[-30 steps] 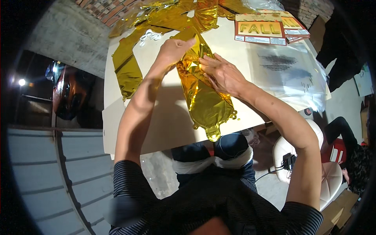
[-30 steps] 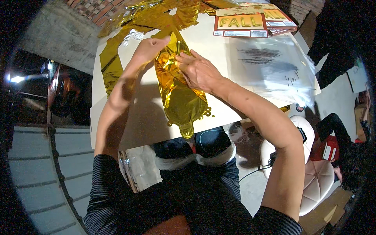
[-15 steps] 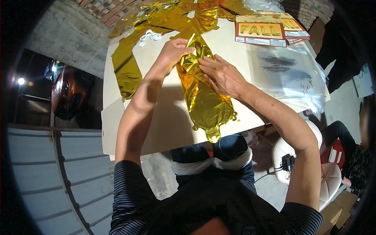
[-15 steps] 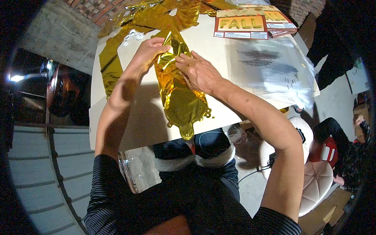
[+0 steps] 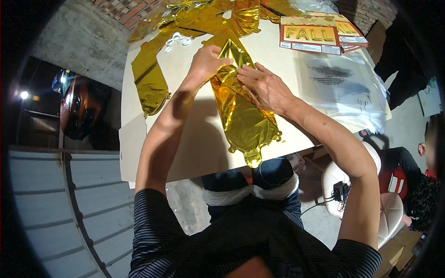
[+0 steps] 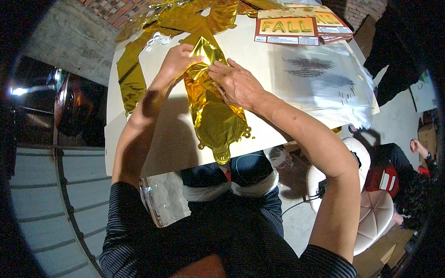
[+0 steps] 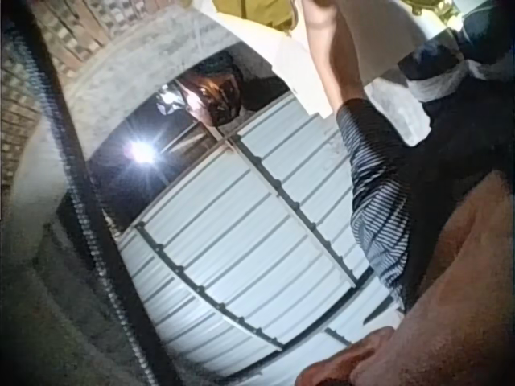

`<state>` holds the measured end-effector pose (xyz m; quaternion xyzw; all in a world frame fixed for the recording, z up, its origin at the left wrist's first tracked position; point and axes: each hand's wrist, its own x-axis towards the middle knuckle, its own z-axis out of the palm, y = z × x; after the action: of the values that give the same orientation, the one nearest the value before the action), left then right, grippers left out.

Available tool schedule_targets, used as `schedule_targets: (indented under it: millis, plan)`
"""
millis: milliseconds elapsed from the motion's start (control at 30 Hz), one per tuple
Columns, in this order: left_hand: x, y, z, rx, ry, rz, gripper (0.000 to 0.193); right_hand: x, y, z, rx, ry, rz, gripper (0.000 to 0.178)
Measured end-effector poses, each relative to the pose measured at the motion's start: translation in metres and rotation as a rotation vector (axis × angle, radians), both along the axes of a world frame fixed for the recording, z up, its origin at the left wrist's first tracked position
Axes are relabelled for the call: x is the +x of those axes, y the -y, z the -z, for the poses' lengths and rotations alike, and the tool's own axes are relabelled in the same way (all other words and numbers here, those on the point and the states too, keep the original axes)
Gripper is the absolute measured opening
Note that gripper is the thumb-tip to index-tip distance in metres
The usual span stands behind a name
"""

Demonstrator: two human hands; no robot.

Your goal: Folding gold foil balloons and placing them into retail packaging with cardboard inserts.

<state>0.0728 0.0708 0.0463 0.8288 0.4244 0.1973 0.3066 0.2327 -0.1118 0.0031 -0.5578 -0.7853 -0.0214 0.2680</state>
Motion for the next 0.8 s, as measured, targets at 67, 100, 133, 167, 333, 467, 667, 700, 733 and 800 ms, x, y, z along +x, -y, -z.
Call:
schedule_targets:
  millis: [67, 100, 133, 167, 333, 467, 667, 700, 733, 800]
  plan:
    - [0.008, 0.007, -0.012, -0.051, -0.203, 0.030, 0.053, 0.002, 0.001, 0.000, -0.006, -0.009, 0.006, 0.037]
    - [0.009, 0.010, -0.009, -0.006, -0.130, 0.032, 0.039, 0.002, 0.002, -0.001, -0.010, -0.020, 0.007, 0.037]
    - [0.009, 0.011, -0.008, -0.006, -0.130, 0.033, 0.039, 0.002, 0.002, -0.001, -0.009, -0.021, 0.008, 0.037]
    - [0.010, 0.012, -0.008, -0.123, -0.005, 0.045, 0.035, 0.001, 0.003, -0.004, -0.008, -0.014, 0.007, 0.037]
    - [0.005, 0.004, -0.002, -0.228, 0.174, 0.111, 0.029, -0.004, -0.001, -0.005, 0.028, -0.022, -0.019, 0.035]
    - [0.020, 0.020, -0.015, -0.319, 0.231, 0.064, 0.033, 0.001, 0.001, 0.001, 0.036, -0.019, 0.002, 0.035]
    - [0.021, 0.019, -0.026, -0.217, 0.046, 0.083, 0.032, -0.001, 0.002, -0.005, 0.026, -0.024, 0.001, 0.036]
    - [0.018, 0.010, -0.018, -0.215, 0.045, 0.078, 0.032, -0.003, 0.001, -0.005, 0.026, -0.024, -0.010, 0.036]
    - [0.014, 0.002, -0.011, -0.240, 0.095, 0.085, 0.036, -0.005, 0.001, -0.006, 0.028, -0.026, -0.015, 0.036]
    - [0.017, 0.000, -0.007, -0.271, 0.146, 0.103, 0.039, -0.001, 0.002, -0.003, 0.035, -0.012, 0.002, 0.036]
